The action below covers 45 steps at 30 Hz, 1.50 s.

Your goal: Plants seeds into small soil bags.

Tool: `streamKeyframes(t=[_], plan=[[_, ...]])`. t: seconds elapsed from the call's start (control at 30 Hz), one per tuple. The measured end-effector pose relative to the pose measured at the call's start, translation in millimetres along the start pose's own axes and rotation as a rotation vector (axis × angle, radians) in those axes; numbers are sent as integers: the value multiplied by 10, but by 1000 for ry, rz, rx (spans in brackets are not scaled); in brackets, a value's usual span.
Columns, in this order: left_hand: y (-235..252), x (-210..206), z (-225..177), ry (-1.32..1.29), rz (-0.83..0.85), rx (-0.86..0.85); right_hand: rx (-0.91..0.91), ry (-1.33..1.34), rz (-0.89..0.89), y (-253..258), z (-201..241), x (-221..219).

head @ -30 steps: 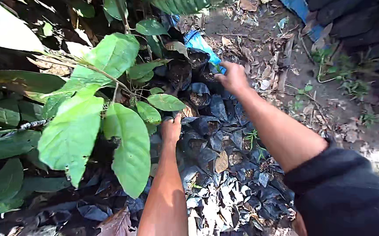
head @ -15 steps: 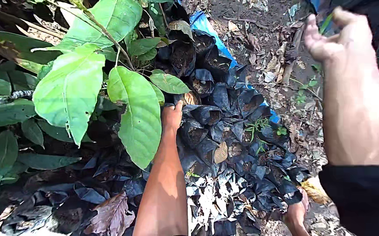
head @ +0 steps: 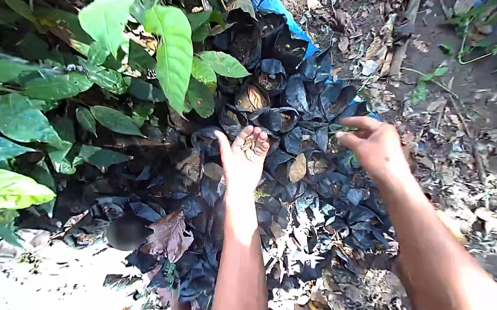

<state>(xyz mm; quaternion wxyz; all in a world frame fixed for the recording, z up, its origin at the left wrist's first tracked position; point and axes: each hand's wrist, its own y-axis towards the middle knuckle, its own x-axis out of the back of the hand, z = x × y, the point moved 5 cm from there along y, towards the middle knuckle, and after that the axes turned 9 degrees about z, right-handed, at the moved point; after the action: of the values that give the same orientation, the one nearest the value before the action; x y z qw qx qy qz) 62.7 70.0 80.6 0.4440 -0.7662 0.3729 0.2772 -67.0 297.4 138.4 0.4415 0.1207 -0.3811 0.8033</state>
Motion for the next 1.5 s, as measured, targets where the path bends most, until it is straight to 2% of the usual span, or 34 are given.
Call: streamKeyframes(t=[0.13,0.2,0.4,0.6,0.63,0.73,0.83,0.9,0.97,1.0,1.07,1.13,1.2,1.27,1.37,1.5], plan=[[-457,-88,162,-132,173,-52,399,63,148,-573,449,-648],[-543,-92,215,-112,188,-51,457,12,166,-687,532,-899],[-606,37,227,-31,179,-46,427,-234,210,-666,559,-1254],[-576,115,269,91,124,17,346,-249,291,-477,493,-1332],[-510,90,258,68,63,-1,314,-257,315,-400,528,-1316],[-272,-69,179,-37,-273,-64,285,-286,309,-206,707,-1205],[101,-237,18,-53,-271,-77,315,-252,244,40,902,-1033],[467,-303,-125,30,-274,-78,295,-140,199,315,1001,-902],[857,-273,-250,216,-287,-71,245,-48,166,703,1009,-803],[1035,-221,-307,391,-275,-74,226,-31,143,922,981,-779],[1389,-71,-399,914,-228,-76,198,-70,97,1385,937,-765],[1598,71,-390,1465,-174,14,174,-181,75,1784,896,-820],[1676,165,-305,1786,-132,131,166,-309,64,2072,884,-935],[1700,181,-234,1893,-149,124,151,-437,43,2215,878,-1048],[1693,179,-224,1922,-157,130,121,-579,46,2235,860,-1211],[1619,109,-180,2018,-146,118,121,-612,75,2227,886,-1265]])
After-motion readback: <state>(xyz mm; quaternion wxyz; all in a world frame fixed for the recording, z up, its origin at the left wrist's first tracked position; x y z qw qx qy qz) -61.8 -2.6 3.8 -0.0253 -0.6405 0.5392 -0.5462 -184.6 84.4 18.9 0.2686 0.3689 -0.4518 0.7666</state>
